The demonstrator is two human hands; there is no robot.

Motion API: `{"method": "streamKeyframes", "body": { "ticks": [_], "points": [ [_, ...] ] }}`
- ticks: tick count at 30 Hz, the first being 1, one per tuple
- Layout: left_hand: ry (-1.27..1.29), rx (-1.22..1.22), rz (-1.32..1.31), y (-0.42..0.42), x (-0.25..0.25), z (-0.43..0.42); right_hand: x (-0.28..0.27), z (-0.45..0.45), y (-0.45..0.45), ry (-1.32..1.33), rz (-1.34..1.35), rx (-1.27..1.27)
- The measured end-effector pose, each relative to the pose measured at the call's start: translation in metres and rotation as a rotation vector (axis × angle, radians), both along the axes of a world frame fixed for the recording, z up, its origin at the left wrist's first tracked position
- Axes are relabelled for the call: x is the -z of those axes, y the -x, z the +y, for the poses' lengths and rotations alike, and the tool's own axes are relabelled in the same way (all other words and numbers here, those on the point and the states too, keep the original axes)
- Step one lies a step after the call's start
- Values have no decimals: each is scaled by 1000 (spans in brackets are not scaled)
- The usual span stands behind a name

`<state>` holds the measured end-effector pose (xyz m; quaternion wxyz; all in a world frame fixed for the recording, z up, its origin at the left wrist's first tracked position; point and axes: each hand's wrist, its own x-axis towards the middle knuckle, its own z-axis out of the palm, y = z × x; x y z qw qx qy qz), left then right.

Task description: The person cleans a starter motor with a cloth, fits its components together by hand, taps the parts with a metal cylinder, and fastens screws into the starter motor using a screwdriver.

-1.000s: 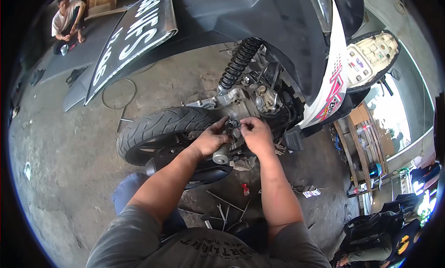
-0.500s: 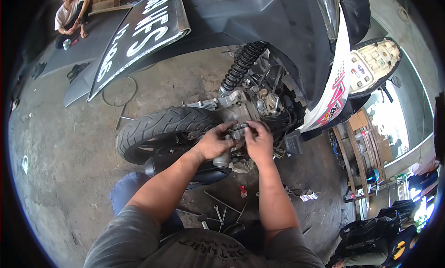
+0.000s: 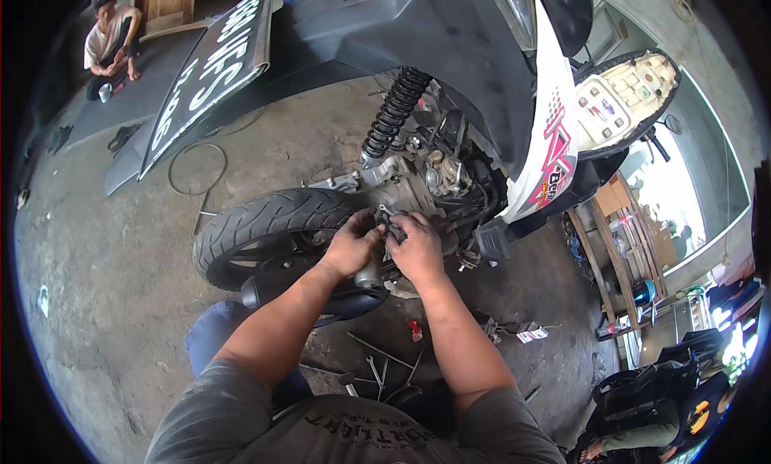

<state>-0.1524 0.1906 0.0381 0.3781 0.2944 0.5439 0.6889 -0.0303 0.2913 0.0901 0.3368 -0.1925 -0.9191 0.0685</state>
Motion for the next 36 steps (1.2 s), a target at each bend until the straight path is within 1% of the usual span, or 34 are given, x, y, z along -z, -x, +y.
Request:
{"method": "streamKeyframes", "body": {
  "ticks": [4, 8, 14, 18, 19, 23, 29, 33, 36],
  "points": [
    [7, 34, 5, 10, 0, -2, 10, -1, 9, 47, -56, 42],
    [31, 230, -7, 15, 1, -4, 20, -3, 3, 10, 10, 19],
    [-98, 203, -58, 5, 6, 1, 17, 2, -8, 79, 120, -81],
    [-92, -77, 600, -3, 7, 5, 2, 4, -19, 277, 123, -82],
    [-91, -74, 600, -6, 7, 6, 0, 6, -22, 278, 123, -79],
    [-91, -243, 756, -13, -1, 8, -8, 12, -26, 475, 13, -117],
    [-24, -345, 885, -20, -16, 9, -11, 18, -25, 428, -41, -92],
    [-81, -407, 930, -23, -14, 10, -31, 11, -27, 633, -126, -57],
    [-72, -396, 943, -25, -17, 6, -35, 9, -26, 586, -152, -37]
  ]
}}
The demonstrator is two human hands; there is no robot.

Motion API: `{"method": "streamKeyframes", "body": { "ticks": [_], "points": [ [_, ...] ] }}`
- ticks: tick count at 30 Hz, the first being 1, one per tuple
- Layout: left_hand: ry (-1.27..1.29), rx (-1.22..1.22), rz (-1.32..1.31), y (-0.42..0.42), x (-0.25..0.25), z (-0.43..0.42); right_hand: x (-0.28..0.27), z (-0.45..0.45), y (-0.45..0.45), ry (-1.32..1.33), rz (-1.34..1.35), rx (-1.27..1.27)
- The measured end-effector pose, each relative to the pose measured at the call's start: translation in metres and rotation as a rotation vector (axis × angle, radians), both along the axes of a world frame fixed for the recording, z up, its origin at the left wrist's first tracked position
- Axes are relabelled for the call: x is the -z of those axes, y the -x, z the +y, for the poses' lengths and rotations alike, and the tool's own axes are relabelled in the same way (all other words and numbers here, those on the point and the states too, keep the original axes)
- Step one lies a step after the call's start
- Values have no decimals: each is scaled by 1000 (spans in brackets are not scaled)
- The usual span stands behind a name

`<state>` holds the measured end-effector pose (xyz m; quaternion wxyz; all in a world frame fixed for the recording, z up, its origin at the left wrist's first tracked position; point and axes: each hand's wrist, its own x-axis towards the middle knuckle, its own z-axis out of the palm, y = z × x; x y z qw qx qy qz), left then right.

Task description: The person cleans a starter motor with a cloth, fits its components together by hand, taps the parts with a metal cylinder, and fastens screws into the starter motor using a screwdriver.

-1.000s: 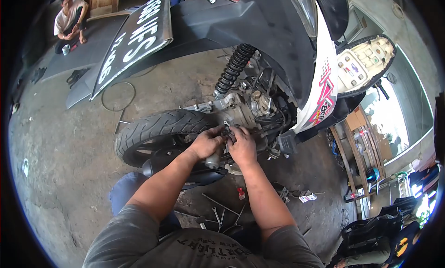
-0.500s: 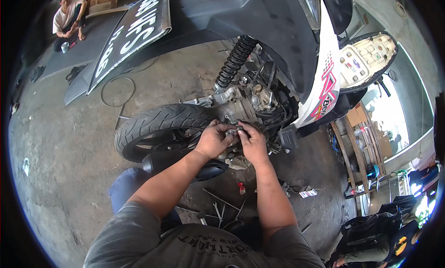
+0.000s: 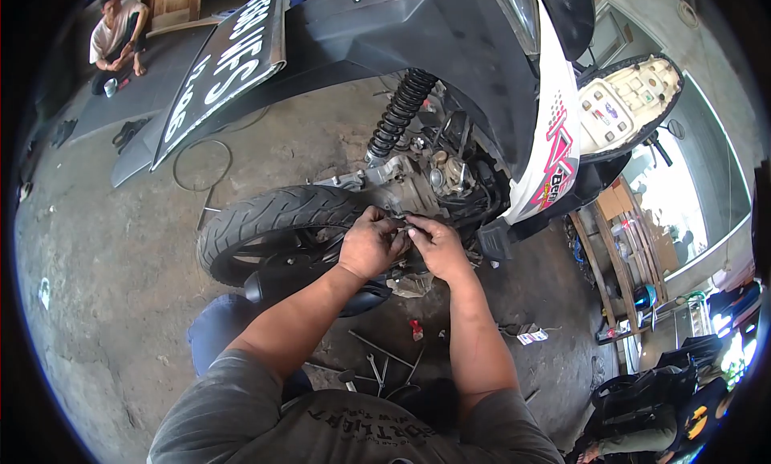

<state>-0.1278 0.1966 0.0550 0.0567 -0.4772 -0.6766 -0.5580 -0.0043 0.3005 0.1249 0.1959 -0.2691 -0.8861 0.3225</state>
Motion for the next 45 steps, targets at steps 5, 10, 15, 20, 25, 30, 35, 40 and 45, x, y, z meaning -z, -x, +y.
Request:
{"method": "streamKeyframes", "body": {
  "ticks": [5, 10, 15, 20, 25, 30, 35, 40, 45],
  "points": [
    [14, 8, 26, -2, -2, 2, 2, -1, 2, -75, 3, 24],
    [43, -3, 71, -3, 4, 6, 7, -2, 4, -70, 1, 95],
    [126, 50, 83, 2, 13, 10, 9, -1, 7, -20, -34, 174],
    [144, 122, 85, 6, 17, 13, 11, 9, 3, 116, -35, 185],
    [157, 106, 73, 7, 3, 6, 26, 14, 0, 178, 102, 123],
    [222, 93, -24, 7, -2, 2, 27, 13, 2, 164, 174, 81],
    [240, 139, -185, 0, 29, 5, 22, 3, -1, 179, 131, 133],
    [386, 204, -475, 17, 22, -5, 28, 6, -3, 198, 293, 155],
    [460, 316, -734, -1, -12, -34, 26, -28, -41, 414, 192, 269]
  ]
}}
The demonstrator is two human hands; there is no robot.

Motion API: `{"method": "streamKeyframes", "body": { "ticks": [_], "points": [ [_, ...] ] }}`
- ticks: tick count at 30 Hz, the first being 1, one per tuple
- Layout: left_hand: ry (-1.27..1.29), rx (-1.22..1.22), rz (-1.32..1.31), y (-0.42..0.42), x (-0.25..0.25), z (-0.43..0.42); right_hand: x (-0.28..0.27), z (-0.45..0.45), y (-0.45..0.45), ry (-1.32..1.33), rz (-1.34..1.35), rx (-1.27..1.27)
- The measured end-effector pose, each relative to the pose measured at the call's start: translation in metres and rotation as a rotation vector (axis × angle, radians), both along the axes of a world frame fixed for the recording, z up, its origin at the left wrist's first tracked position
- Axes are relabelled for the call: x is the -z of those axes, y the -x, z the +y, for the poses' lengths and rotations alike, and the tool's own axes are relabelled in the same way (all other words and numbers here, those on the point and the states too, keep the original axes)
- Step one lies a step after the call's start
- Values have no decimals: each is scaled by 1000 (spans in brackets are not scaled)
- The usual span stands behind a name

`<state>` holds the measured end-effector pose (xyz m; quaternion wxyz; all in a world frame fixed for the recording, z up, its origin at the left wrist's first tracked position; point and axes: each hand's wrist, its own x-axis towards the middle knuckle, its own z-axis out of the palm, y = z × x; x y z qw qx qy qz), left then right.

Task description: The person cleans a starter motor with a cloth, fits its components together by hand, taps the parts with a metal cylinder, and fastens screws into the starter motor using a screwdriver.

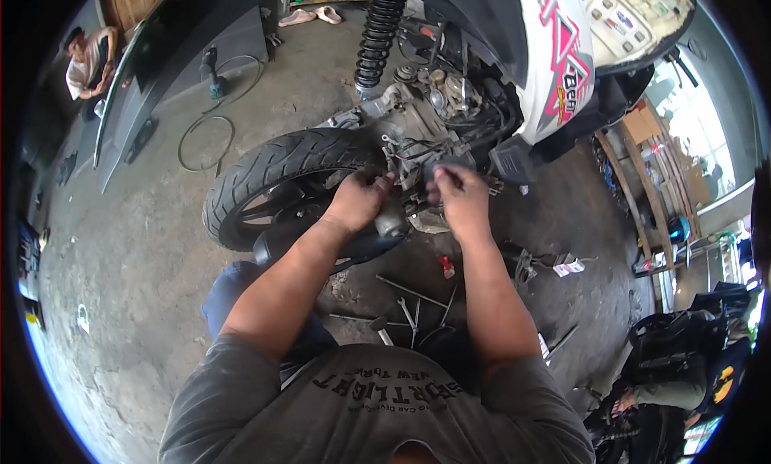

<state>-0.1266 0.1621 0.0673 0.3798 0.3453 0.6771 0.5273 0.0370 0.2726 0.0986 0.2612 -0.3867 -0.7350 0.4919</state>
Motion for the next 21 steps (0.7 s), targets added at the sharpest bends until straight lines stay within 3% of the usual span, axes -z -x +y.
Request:
{"method": "streamKeyframes", "body": {
  "ticks": [3, 7, 8, 12, 13, 15, 17, 19, 21],
  "points": [
    [-78, 6, -94, -22, -11, 1, 1, -13, -26, 209, -137, -3],
    [-234, 164, 183, -61, -1, -3, 25, -19, -63, 199, -182, -325],
    [-250, 195, 218, -66, 1, -6, 32, -20, -72, 227, -181, -310],
    [-360, 456, 812, -70, -2, -8, 50, -10, -91, 145, -511, -503],
    [-188, 498, 789, -60, -13, -8, 58, -9, -91, 152, -507, -499],
    [-12, 543, 761, -30, -31, -2, 93, -8, -86, -10, -829, -692],
    [53, 324, 783, -2, -38, 7, 138, -5, -80, -188, -1144, -883],
    [-115, 72, 536, 17, -20, 9, 204, -3, -77, -275, -1177, -993],
    [-161, 4, 467, 27, -14, 9, 286, -6, -83, -266, -1150, -891]
  ]
}}
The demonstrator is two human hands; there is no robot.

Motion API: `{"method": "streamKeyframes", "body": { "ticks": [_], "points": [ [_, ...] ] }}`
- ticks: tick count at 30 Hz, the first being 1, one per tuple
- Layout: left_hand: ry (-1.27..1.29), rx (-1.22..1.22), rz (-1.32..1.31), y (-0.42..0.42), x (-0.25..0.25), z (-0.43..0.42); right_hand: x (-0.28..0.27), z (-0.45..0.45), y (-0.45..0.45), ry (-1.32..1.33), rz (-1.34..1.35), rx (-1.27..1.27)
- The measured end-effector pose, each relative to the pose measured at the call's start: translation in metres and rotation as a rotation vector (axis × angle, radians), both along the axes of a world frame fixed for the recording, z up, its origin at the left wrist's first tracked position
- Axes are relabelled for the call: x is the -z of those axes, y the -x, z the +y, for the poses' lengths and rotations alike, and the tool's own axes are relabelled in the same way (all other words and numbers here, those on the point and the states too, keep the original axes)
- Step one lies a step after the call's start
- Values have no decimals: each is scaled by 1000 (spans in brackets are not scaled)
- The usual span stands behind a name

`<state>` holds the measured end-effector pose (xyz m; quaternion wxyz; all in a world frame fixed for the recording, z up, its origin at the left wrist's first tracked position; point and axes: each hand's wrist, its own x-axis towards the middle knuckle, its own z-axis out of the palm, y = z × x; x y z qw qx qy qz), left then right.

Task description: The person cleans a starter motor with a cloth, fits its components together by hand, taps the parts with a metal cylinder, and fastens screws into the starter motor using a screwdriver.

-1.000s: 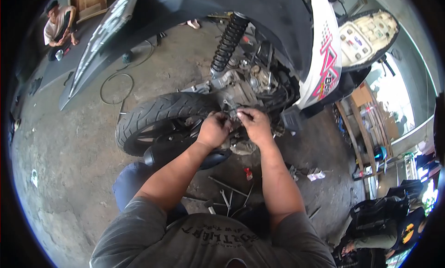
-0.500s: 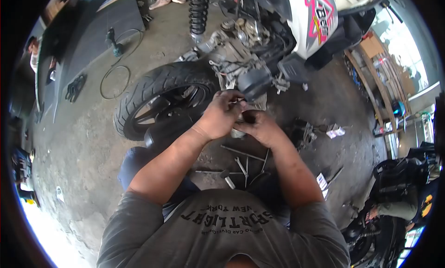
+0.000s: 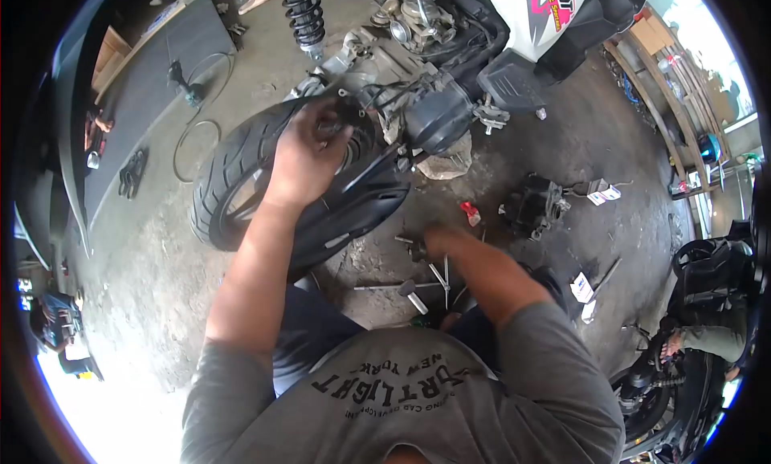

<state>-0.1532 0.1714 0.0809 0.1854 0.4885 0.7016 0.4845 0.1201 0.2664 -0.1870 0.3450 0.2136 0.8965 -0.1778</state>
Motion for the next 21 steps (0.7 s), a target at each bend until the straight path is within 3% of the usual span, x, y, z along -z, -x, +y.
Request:
{"method": "streamKeyframes", "body": {
  "ticks": [2, 6, 16, 21],
  "points": [
    [-57, -52, -79, 3, 4, 0, 30, -15, -3, -23, 43, 83],
    [74, -51, -145, 2, 0, 5, 56, -51, 9, 10, 27, 451],
    [23, -74, -323, -5, 11, 26, 82, -83, 4, -308, 312, 173],
    [-10, -68, -228, -9, 9, 24, 90, -90, 8, -293, 237, 233]
  ]
}}
